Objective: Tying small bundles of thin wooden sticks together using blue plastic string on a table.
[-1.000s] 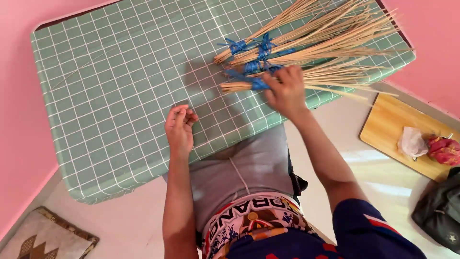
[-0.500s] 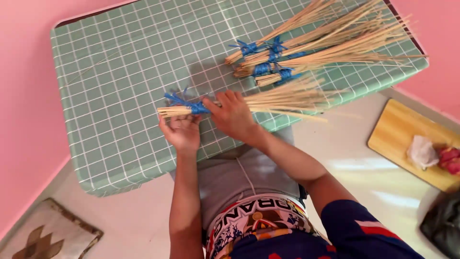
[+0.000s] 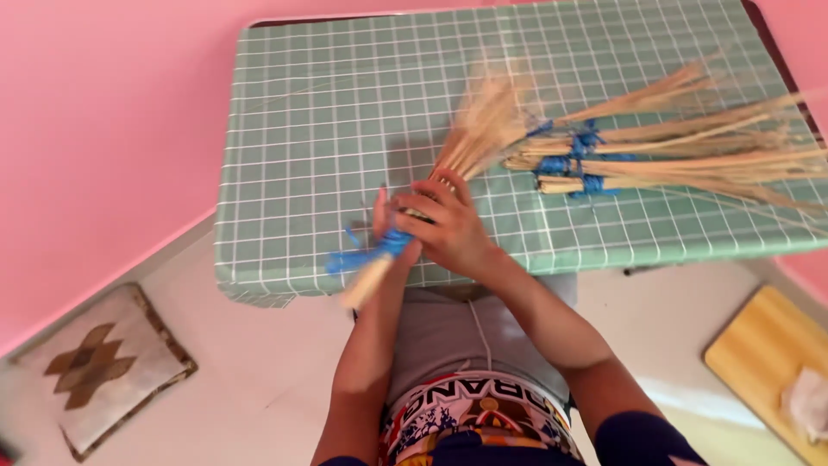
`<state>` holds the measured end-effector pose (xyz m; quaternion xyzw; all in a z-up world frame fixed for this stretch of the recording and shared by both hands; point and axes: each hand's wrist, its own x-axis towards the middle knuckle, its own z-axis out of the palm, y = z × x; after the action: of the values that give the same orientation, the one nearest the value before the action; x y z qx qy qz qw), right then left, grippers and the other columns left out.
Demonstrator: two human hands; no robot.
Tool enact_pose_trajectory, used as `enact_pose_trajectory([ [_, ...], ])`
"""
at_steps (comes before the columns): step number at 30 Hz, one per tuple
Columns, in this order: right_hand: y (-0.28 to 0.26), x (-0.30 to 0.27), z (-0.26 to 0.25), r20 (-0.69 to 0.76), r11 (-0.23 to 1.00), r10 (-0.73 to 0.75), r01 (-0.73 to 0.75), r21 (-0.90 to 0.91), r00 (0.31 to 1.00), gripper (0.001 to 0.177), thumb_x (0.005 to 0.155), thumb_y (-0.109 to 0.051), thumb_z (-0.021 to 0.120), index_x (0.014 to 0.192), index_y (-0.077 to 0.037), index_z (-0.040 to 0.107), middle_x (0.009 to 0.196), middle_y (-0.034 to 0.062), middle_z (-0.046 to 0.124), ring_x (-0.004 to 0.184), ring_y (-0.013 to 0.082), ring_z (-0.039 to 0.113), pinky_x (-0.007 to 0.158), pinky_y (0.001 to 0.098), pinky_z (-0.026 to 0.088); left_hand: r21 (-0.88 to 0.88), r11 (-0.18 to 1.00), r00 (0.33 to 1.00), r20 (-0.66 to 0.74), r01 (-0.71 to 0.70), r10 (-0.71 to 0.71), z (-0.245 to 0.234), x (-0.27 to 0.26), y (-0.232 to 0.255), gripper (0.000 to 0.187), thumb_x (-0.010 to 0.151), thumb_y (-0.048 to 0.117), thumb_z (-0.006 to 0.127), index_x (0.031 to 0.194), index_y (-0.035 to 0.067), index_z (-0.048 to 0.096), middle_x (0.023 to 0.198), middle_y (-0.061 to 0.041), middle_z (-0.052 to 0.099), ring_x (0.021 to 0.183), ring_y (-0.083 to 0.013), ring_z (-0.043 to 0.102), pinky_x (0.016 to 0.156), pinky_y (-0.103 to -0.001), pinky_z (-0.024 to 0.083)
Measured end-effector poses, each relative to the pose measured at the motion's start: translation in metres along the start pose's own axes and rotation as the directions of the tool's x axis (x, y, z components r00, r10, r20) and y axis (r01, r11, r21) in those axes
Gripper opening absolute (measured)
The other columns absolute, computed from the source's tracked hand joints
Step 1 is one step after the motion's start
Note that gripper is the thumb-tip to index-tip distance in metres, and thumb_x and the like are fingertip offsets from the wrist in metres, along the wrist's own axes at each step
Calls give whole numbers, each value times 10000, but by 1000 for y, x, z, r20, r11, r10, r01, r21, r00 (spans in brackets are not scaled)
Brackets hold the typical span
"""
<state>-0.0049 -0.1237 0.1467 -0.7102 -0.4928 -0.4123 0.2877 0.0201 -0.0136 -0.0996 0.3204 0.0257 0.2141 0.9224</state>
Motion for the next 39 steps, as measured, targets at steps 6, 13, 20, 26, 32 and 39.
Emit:
enact_pose_trajectory([
  [6, 27, -50, -3, -15, 585, 456, -286, 759, 890, 818, 836, -757, 627, 920, 39, 793, 1198, 296, 670, 1215, 492, 625, 1006, 521, 525, -99, 937, 914, 275, 334, -297, 8, 11, -1, 912, 1016, 734, 264, 1147, -42, 725, 977, -282, 753, 834, -376, 738, 772, -462, 571],
  [13, 26, -96, 14, 23, 114, 929, -345, 931, 368, 372, 775, 110, 842, 952, -53, 558, 1186, 207, 681, 1012, 291, 724, 862, 407, 633, -329, 870, 863, 469, 367, -187, 89, -9, 60, 809, 901, 737, 597, 1523, 237, 462, 1403, -214, 622, 1313, -415, 590, 1040, -592, 513],
  [20, 21, -87, 8, 292, -238, 899, -197, 951, 325, 349, 871, 40, 751, 1173, -82, 624, 1163, 192, 716, 1087, 313, 719, 931, 477, 608, -419, 876, 966, 201, 237, -165, 123, 8, 78, 201, 1025, 376, 649, 958, 194, 705, 1098, -40, 734, 1169, -273, 649, 1163, -505, 454],
  [26, 26, -99, 2, 313, -256, 924, -250, 934, 219, 352, 860, 49, 766, 1193, -15, 672, 804, 121, 723, 736, 276, 731, 617, 390, 610, -417, 888, 979, 29, 196, -202, 125, 9, 98, 414, 1030, 311, 659, 662, 152, 556, 600, 18, 519, 672, -148, 607, 949, -398, 596],
  [32, 32, -98, -6, 309, -234, 934, -344, 909, 180, 237, 803, 100, 784, 977, -10, 666, 677, 170, 647, 530, 273, 650, 429, 346, 504, -314, 934, 985, 90, 171, -151, 124, 7, 105, 429, 1071, 293, 586, 674, 186, 463, 579, 49, 355, 609, -109, 461, 934, -366, 552],
  [39, 62, -136, -11, 235, -164, 962, -391, 906, 141, 350, 759, 93, 810, 1058, -13, 660, 704, 88, 632, 439, 176, 587, 366, 287, 479, -284, 947, 989, 24, 148, -148, 126, 3, 116, 351, 1064, 303, 595, 740, 197, 512, 578, 55, 346, 579, -109, 447, 886, -347, 554],
])
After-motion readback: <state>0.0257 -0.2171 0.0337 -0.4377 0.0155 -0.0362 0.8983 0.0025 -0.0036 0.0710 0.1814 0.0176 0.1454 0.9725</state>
